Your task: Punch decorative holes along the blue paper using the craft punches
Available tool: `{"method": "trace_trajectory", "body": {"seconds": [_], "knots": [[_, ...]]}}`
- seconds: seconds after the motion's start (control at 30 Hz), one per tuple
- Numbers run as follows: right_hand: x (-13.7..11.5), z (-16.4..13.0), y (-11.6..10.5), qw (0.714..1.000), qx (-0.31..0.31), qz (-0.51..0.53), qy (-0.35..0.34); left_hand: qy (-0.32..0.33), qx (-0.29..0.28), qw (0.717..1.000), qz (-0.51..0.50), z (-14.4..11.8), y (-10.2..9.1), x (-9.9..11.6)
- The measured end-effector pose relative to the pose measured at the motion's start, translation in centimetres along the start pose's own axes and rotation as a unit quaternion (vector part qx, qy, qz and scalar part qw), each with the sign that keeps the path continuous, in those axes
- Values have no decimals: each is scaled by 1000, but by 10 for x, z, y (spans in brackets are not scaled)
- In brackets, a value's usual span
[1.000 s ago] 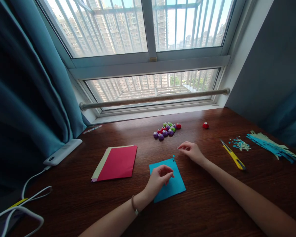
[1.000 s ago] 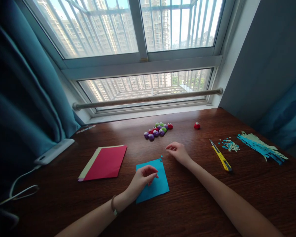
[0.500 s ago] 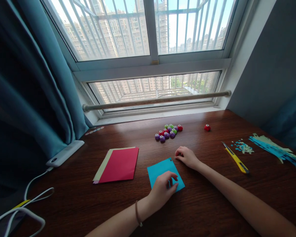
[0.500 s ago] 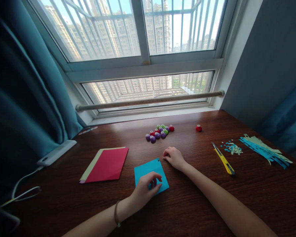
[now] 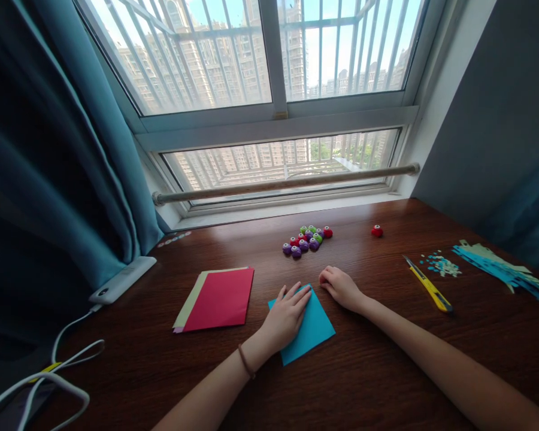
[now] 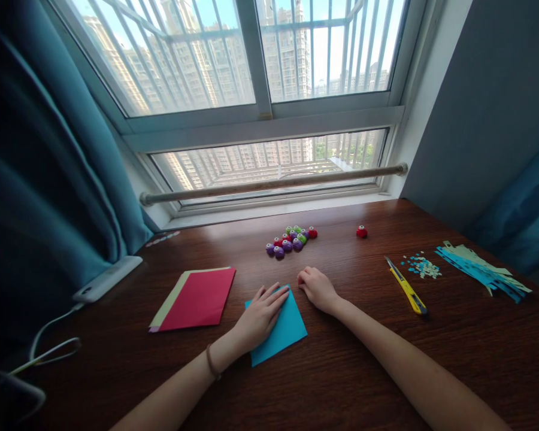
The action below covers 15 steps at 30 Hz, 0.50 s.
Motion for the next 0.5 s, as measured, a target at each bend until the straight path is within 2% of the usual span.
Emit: {"method": "trace_trajectory", "body": {"seconds": [0.1,0.2,0.27,0.37,0.5], "knots": [[1,2,-8,999,11,36,11,-17,-19,1000,-7,-1,2,0],[11,11,-39,997,28,72,28,-32,-28,999,-13,-2,1,1],[27,17,-77,994,54,77,46,-37,-31,999,-13,-2,0,0],[64,19,-149,989,103,65,87,-34,-32,999,-10,-2,-2,1],[127,-3,-240,963,199,19,181,-22,-29,999,-6,-2,-4,3]]}}
Point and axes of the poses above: each hand's wrist, its own z-axis towards the middle knuckle, its own y-axis out of the palm, x = y × z, the point moved 8 cm from there along z, towards the middle knuckle, and after that the axes turned 8 degrees about y, right-handed, at the moved point
